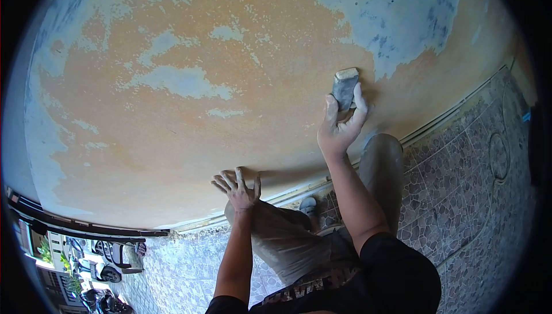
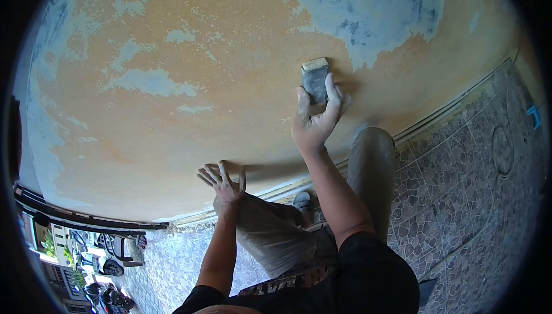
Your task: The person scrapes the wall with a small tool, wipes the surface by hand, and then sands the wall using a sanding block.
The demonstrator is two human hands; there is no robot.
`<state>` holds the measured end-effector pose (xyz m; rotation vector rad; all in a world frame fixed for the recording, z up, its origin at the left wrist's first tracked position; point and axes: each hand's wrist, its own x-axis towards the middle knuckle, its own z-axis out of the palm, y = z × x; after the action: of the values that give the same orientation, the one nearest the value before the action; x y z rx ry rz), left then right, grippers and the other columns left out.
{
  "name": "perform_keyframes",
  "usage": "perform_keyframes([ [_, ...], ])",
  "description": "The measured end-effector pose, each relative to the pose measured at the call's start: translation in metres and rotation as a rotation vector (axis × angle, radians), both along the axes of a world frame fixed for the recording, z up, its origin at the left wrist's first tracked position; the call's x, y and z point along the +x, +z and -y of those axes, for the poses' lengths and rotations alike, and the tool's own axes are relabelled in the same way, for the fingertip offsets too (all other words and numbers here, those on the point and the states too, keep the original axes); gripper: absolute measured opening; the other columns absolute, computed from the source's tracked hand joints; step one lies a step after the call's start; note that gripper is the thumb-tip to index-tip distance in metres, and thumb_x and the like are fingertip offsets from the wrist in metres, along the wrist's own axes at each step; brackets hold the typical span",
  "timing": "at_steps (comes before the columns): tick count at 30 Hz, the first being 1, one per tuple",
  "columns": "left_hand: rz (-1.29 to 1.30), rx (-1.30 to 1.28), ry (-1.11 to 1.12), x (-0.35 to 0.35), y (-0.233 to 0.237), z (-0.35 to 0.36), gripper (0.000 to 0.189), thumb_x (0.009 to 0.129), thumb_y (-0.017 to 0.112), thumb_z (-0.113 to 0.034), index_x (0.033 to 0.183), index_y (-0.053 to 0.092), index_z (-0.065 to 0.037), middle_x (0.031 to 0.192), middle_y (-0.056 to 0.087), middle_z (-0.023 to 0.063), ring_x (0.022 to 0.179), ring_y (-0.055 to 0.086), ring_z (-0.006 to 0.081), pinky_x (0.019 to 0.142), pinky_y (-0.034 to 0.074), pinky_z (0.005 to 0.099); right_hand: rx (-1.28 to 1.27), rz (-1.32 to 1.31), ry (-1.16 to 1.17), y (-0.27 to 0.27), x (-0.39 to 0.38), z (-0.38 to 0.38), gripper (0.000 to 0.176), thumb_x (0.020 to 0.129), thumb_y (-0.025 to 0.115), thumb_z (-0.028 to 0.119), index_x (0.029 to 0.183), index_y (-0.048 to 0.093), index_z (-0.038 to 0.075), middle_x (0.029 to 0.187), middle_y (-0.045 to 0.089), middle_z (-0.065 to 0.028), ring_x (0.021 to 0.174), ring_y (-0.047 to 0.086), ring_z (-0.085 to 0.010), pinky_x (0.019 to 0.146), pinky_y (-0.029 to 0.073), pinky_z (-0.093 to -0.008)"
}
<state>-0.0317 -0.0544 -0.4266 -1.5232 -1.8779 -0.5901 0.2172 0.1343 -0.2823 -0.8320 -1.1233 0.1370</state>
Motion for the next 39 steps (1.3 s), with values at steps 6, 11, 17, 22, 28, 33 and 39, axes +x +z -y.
perform_keyframes([
  [6, -0.034, 0.044, -0.009, -0.001, -0.001, -0.006, 0.084, 0.086, 0.077, -0.05, 0.153, 0.044, -0.01, 0.17, 0.007, 0.0294, 0.154, -0.001, 0.0599, 0.118, 0.005, 0.0792, 0.223, 0.207, 0.015, -0.082, -0.012, 0.015, 0.064, 0.086, 0.085, 0.019, 0.142, 0.056, 0.006, 0.115, 0.052, -0.0115, 0.1, 0.05, -0.0298, 0.096, 0.039, -0.0507],
  [11, -0.004, 0.006, -0.009, -0.001, 0.002, -0.002, 0.086, 0.087, 0.077, -0.049, 0.154, 0.042, -0.01, 0.17, 0.008, 0.0298, 0.154, -0.001, 0.0593, 0.118, 0.005, 0.0787, 0.09, 0.225, -0.021, -0.041, 0.008, 0.011, 0.065, 0.086, 0.085, 0.018, 0.143, 0.056, 0.005, 0.116, 0.052, -0.0133, 0.104, 0.048, -0.0301, 0.093, 0.043, -0.0455],
  [17, -0.02, 0.021, 0.003, -0.001, -0.001, -0.005, 0.086, 0.086, 0.078, -0.049, 0.153, 0.043, -0.008, 0.169, 0.006, 0.0308, 0.154, -0.001, 0.0601, 0.118, 0.005, 0.0789, 0.038, -0.069, 0.014, 0.0, -0.002, -0.007, 0.067, 0.089, 0.083, 0.017, 0.145, 0.051, 0.001, 0.122, 0.05, -0.0179, 0.108, 0.05, -0.0344, 0.095, 0.043, -0.0472],
  [22, -0.049, 0.05, -0.016, -0.004, -0.003, -0.007, 0.085, 0.087, 0.076, -0.049, 0.153, 0.044, -0.007, 0.17, 0.005, 0.0301, 0.153, -0.002, 0.0605, 0.118, 0.005, 0.0788, 0.163, 0.383, 0.073, -0.105, 0.0, 0.021, 0.064, 0.085, 0.086, 0.023, 0.141, 0.058, 0.012, 0.12, 0.051, -0.0136, 0.109, 0.049, -0.0311, 0.093, 0.04, -0.0484],
  [28, -0.006, 0.028, -0.016, 0.0, -0.001, -0.001, 0.082, 0.087, 0.077, -0.049, 0.15, 0.047, -0.006, 0.17, 0.005, 0.0284, 0.153, -0.002, 0.0617, 0.118, 0.006, 0.0797, 0.009, -0.212, 0.104, 0.002, -0.001, -0.01, 0.064, 0.088, 0.083, 0.012, 0.143, 0.051, -0.001, 0.119, 0.052, -0.0155, 0.109, 0.049, -0.031, 0.094, 0.043, -0.0434],
  [33, -0.037, 0.045, -0.008, -0.004, -0.006, -0.005, 0.082, 0.086, 0.077, -0.049, 0.148, 0.048, -0.005, 0.169, 0.005, 0.0312, 0.152, 0.0, 0.0635, 0.117, 0.005, 0.0807, 0.175, 0.252, -0.018, -0.091, -0.019, 0.011, 0.07, 0.087, 0.085, 0.021, 0.146, 0.052, 0.005, 0.117, 0.052, -0.0157, 0.106, 0.05, -0.0323, 0.09, 0.042, -0.0478],
  [39, 0.013, -0.018, 0.012, -0.001, -0.002, 0.001, 0.085, 0.087, 0.076, -0.05, 0.152, 0.045, -0.006, 0.168, 0.007, 0.034, 0.152, 0.0, 0.063, 0.117, 0.004, 0.0803, 0.003, 0.133, 0.051, -0.034, -0.002, 0.026, 0.062, 0.088, 0.083, 0.011, 0.141, 0.053, 0.0, 0.122, 0.054, -0.0149, 0.111, 0.052, -0.0313, 0.1, 0.041, -0.0439],
])
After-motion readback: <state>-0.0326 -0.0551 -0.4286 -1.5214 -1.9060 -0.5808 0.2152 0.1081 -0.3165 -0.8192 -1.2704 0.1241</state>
